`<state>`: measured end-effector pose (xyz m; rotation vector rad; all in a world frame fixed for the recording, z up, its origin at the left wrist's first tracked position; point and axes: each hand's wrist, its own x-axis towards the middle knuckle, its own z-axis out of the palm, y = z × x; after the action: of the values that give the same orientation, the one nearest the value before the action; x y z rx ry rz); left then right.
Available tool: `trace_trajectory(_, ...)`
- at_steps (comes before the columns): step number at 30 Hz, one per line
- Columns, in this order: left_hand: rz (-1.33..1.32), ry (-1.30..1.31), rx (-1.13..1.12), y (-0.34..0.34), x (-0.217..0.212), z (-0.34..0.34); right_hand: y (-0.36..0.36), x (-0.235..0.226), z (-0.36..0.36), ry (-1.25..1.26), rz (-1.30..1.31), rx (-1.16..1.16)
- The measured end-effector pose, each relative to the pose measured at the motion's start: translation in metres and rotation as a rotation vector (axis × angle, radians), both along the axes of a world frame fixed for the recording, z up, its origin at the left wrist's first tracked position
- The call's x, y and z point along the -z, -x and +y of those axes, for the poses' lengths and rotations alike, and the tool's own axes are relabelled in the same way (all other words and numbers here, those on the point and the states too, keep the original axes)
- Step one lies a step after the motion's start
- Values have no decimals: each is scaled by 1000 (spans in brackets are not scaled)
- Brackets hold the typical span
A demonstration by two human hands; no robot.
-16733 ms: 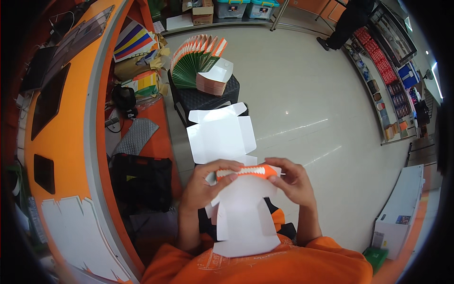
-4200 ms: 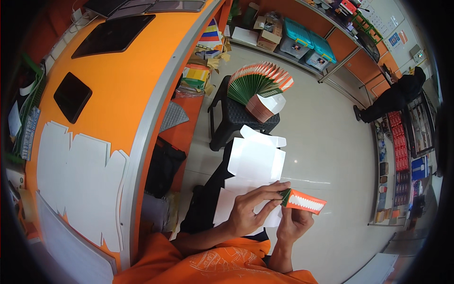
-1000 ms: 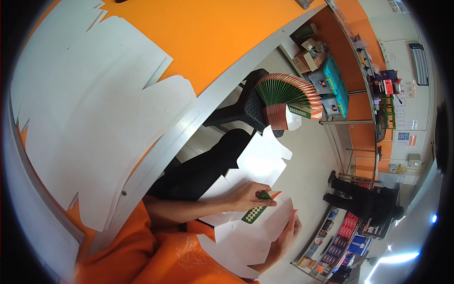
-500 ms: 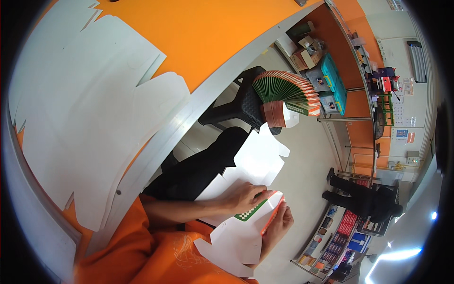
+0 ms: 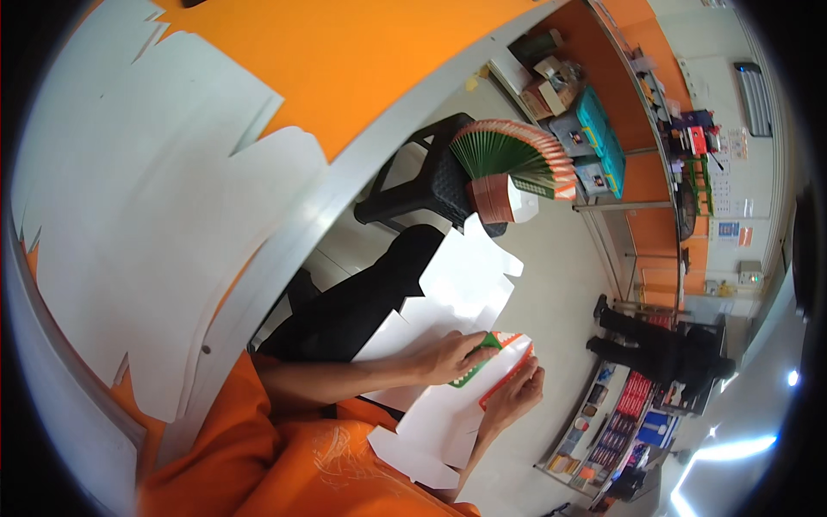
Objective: The person folds and assembles cardboard food boxes from flat sheets by hand, picking up one sheet at a time and tucking the tabs.
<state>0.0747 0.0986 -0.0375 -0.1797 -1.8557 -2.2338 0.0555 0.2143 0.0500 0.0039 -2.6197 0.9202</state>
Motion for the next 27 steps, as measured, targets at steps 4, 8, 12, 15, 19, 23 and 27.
trace_trajectory(4,-171,-97,54,-4,-20,-16,2,-10,2,-18,-117,-38)
trace_trajectory(8,-270,-183,424,7,-10,-17,10,-13,8,-63,111,43)
trace_trajectory(12,-195,26,544,9,-18,-19,13,-16,30,-17,179,37)
trace_trajectory(15,-40,57,209,3,-10,-10,9,-22,40,98,3,-90)
trace_trajectory(19,-113,-13,-85,6,-18,-23,-9,-34,44,201,-319,-234)
trace_trajectory(23,-137,-119,-232,9,-15,-34,-23,-33,49,312,-718,-411)
trace_trajectory(27,-159,-232,-369,10,-22,-38,-22,-32,60,579,-578,-590)
